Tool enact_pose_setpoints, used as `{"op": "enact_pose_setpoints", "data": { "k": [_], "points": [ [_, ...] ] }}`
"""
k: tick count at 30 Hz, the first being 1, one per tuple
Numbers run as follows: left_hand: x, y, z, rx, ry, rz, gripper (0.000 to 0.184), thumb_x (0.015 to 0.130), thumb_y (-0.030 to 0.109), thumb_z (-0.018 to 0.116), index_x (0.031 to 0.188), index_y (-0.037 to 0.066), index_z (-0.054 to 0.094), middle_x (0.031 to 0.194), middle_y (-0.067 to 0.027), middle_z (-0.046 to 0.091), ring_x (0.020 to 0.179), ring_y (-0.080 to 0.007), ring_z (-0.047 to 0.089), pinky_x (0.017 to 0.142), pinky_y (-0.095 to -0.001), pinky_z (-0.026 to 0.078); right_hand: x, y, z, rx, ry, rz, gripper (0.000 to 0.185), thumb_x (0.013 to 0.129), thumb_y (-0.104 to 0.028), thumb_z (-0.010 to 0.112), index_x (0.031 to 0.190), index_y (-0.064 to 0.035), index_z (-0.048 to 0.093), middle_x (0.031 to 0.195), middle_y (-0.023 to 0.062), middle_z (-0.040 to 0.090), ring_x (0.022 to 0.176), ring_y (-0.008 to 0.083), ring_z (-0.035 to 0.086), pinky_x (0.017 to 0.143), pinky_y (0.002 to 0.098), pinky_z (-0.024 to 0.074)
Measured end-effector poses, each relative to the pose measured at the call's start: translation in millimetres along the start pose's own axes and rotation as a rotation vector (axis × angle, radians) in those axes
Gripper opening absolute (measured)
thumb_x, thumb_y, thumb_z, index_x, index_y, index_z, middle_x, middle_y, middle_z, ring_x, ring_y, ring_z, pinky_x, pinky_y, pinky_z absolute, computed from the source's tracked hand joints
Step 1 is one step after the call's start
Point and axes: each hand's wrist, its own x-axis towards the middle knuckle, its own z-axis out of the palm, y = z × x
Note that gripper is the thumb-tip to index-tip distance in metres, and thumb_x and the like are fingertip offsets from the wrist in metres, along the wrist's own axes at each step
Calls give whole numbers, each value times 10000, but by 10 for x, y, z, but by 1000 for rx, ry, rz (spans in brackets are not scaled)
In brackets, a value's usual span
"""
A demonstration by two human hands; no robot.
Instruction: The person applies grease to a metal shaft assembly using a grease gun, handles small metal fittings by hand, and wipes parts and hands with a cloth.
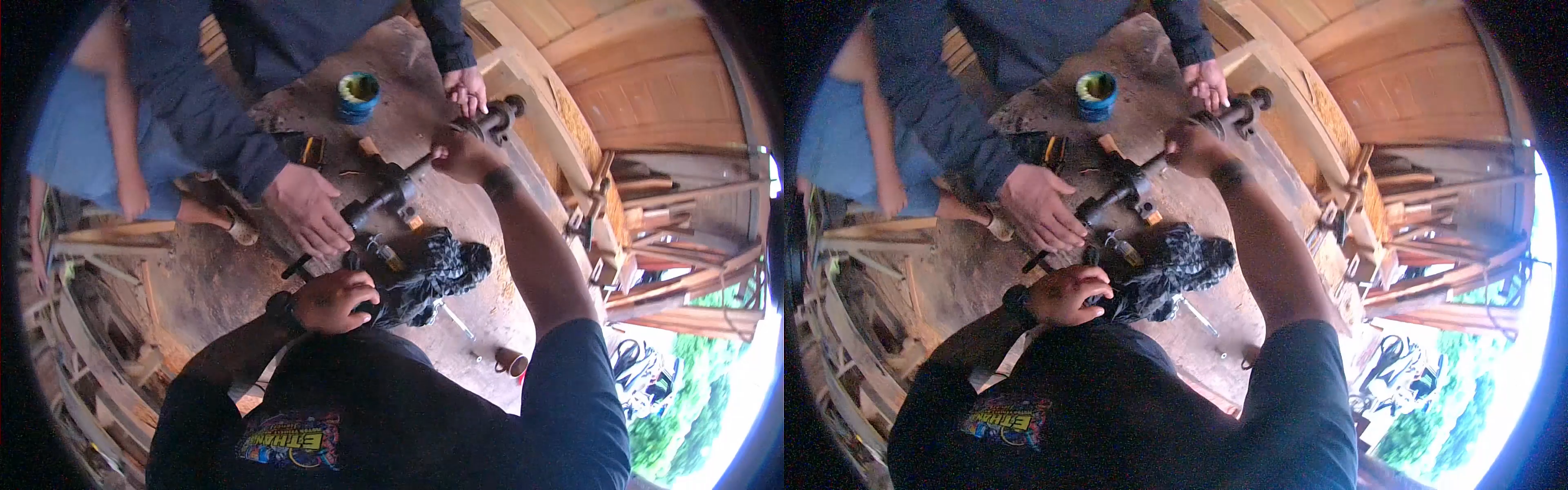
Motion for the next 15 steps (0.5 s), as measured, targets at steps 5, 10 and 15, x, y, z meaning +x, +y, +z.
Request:
{"op": "enact_pose_setpoints", "data": {
  "k": [5,10,15],
  "points": [
    [-11,79,-48,-28,-172,-99,330,846,218,765,1123,71,663,1151,-112,626,1081,-308,640,923,-425,530,-327,265,543,-215,-159,75,207,801,-226,634,935,-85,704,941,200,717,943,409,691,825,491,552],
    [80,158,-56,-53,-198,-128,338,877,272,755,1142,75,681,1207,-124,617,1093,-313,646,939,-407,538,-613,251,940,131,137,421,226,855,-234,693,1023,-99,761,1012,182,741,945,372,717,847,467,567],
    [203,249,26,-68,-201,-117,322,884,254,757,1149,85,685,1222,-123,618,1134,-316,634,984,-406,520,-580,209,1149,167,370,351,245,900,-251,667,1043,-74,759,1039,191,735,952,395,702,844,475,564]
  ]
}}
